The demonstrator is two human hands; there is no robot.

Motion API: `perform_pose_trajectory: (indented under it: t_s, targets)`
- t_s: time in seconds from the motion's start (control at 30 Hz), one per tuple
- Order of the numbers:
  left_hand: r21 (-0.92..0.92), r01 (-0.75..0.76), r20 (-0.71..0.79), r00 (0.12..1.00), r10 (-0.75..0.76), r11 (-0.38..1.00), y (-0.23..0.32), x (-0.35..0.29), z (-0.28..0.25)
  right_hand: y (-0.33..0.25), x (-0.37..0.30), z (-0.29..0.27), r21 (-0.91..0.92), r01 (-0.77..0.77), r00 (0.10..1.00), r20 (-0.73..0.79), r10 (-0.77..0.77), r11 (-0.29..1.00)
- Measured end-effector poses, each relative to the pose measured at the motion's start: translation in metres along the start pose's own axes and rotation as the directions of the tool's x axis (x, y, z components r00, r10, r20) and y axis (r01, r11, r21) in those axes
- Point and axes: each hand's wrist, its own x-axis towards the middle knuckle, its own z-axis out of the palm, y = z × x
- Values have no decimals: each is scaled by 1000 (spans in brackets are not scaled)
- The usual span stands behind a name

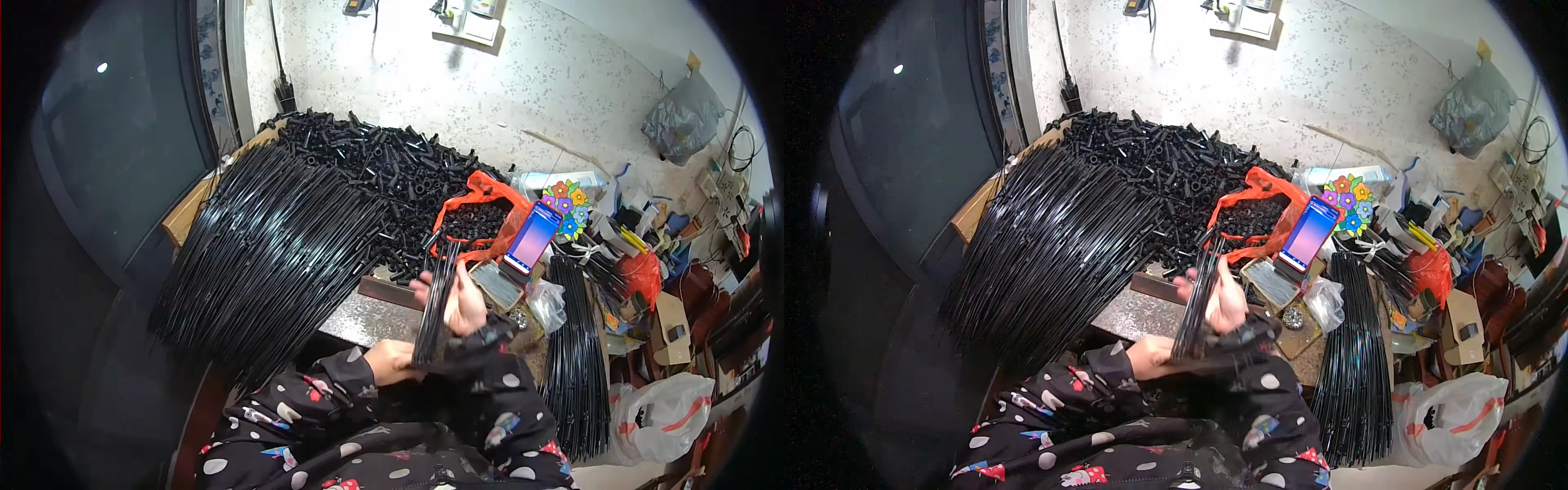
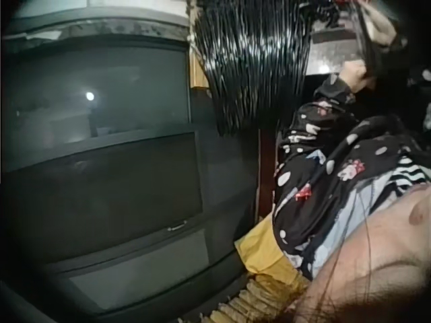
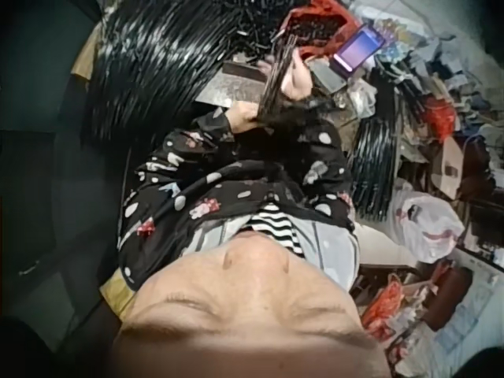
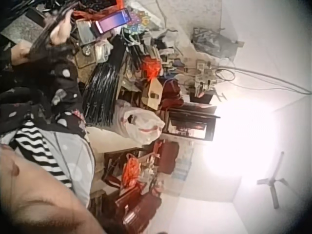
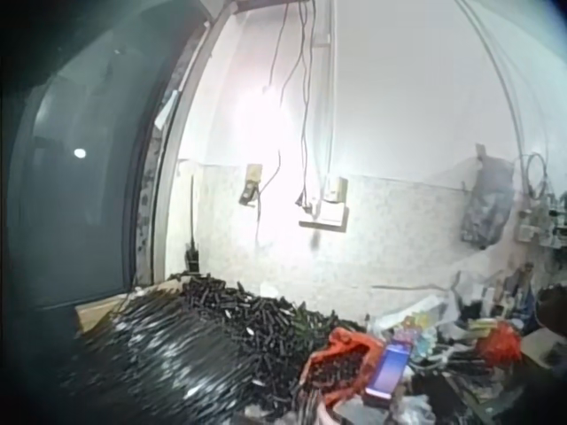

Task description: Cutting, organizing, and bundling black wire harnesses at a workbench.

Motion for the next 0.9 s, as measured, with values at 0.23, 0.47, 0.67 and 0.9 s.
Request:
perform_pose_trajectory:
  t_s: [0.23,0.47,0.67,0.9]
  targets:
    - [219,114,-39,993,-108,969,-53,-23,24,-4,-30,42,-422,217,976,65,-209,880]
    - [564,18,306,924,-229,825,-8,11,-20,29,-84,35,-586,232,969,70,-236,776]
    - [241,-496,610,746,267,834,-47,12,0,42,-8,-48,-258,-158,912,-408,41,953]
    - [259,-324,438,879,189,910,-44,5,-12,25,7,-7,-786,211,841,-158,-518,582]
